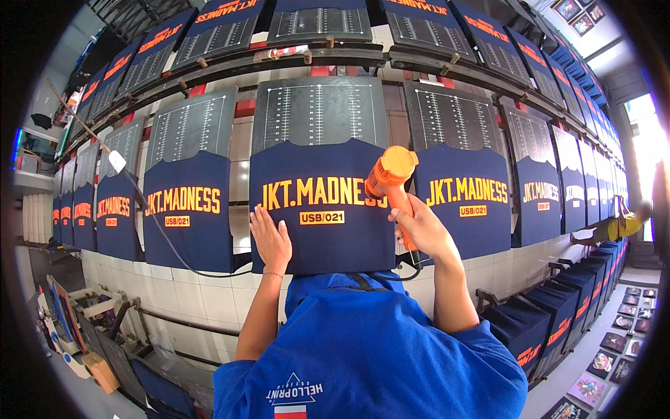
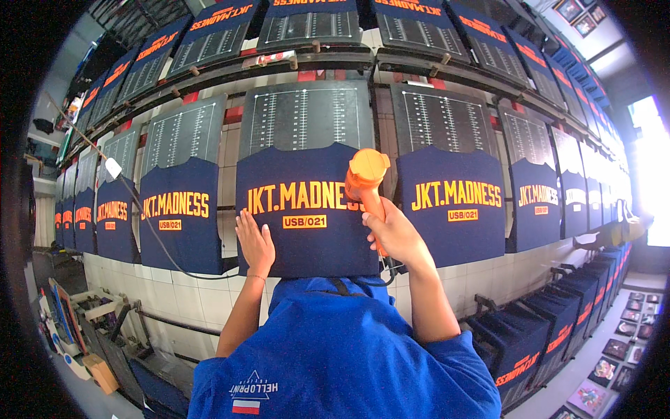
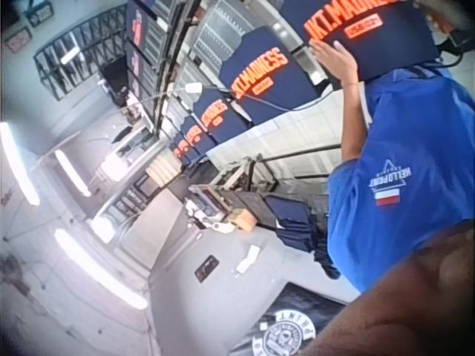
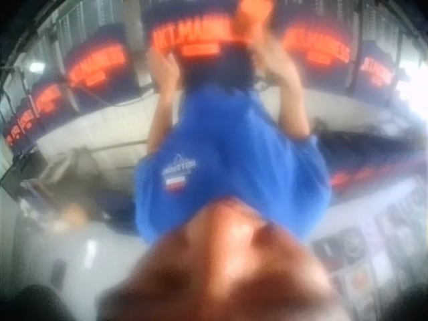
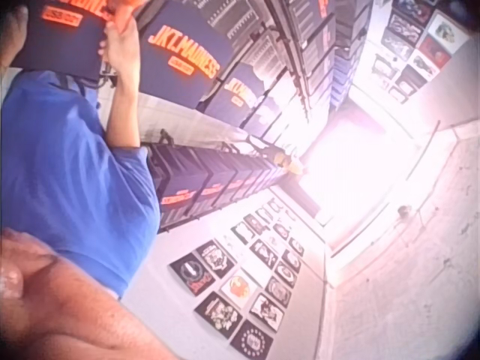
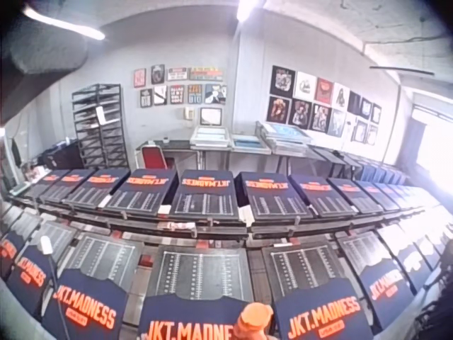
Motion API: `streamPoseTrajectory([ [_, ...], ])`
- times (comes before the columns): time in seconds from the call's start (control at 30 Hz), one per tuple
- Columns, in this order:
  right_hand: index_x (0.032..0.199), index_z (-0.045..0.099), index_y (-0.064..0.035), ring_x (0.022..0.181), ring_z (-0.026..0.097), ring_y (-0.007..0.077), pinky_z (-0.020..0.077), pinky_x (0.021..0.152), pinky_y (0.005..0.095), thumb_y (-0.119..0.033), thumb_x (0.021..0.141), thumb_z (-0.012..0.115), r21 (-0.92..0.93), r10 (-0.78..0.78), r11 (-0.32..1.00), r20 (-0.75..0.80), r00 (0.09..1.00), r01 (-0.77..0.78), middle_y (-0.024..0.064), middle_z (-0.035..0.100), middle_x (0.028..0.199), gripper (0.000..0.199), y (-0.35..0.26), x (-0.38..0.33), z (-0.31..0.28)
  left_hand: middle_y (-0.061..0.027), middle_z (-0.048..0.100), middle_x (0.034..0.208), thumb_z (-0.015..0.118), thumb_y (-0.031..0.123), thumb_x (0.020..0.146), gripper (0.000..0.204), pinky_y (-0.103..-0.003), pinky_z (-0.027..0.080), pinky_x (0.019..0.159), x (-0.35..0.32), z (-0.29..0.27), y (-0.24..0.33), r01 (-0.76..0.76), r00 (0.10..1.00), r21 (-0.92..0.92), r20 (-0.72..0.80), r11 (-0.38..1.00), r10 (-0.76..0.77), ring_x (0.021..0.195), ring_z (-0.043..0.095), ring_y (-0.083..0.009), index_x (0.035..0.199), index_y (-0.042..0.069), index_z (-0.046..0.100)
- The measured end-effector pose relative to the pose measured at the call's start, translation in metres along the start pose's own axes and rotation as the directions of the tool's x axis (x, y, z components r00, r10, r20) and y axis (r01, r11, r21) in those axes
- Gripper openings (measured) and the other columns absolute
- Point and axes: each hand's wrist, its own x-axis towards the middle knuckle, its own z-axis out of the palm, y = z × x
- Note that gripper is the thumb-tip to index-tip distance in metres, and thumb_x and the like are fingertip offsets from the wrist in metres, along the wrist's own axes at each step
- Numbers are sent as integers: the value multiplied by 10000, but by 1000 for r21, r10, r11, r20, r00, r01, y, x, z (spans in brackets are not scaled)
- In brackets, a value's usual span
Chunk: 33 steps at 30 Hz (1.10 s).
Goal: The person uses a heat gun to dry the ink on several navy blue shirts mounted on boards. They pass the heat gun over the printed area while using their free hand to smooth the fabric.
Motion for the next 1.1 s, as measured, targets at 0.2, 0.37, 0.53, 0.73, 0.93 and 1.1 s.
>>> streamPoseTrajectory([
  [0.2,1318,492,19,679,587,88,530,620,262,-173,1026,550,-53,44,998,37,998,-42,52,614,966,354,1,-11,-12,-267,246,1633,442,302,1053,668,-512,170,1258,-11,-2,6,3,1000,-9,9,1000,-3,1529,208,-423,1567,-67,229],
  [0.37,1348,485,8,683,592,94,542,607,274,-207,1008,579,-45,20,999,125,992,-15,34,585,911,413,8,-17,-19,-275,250,1627,460,297,1046,666,-517,176,1254,-22,-4,11,-11,1000,-5,7,1000,11,1526,210,-428,1558,-71,245],
  [0.53,1394,464,1,688,596,103,541,597,278,-227,1002,592,-36,-2,999,149,989,8,30,577,896,471,13,-13,-17,-265,250,1631,456,302,1048,661,-518,174,1255,-31,-1,14,5,1000,12,-6,1000,-5,1528,207,-425,1558,-65,252],
  [0.73,1327,493,17,664,594,83,538,608,258,-154,1007,560,-80,2,997,111,994,7,40,610,933,369,13,-25,-31,-255,246,1637,451,310,1053,658,-514,165,1259,-32,0,17,47,999,20,-15,999,-47,1535,198,-413,1559,-61,253],
  [0.93,1333,498,17,675,599,81,546,608,256,-182,1012,565,-128,3,992,71,997,6,24,594,912,384,24,-32,-42,-265,260,1630,386,326,1075,627,-524,166,1255,-31,0,19,46,999,25,-30,999,-46,1525,218,-427,1553,-64,272],
  [1.1,1311,511,5,677,598,77,548,609,252,-194,1015,565,-138,42,990,68,997,-32,25,616,940,360,23,-36,-49,-253,246,1639,415,326,1066,646,-506,156,1262,-32,2,18,60,998,46,-19,997,-60,1536,201,-407,1562,-57,257],
])
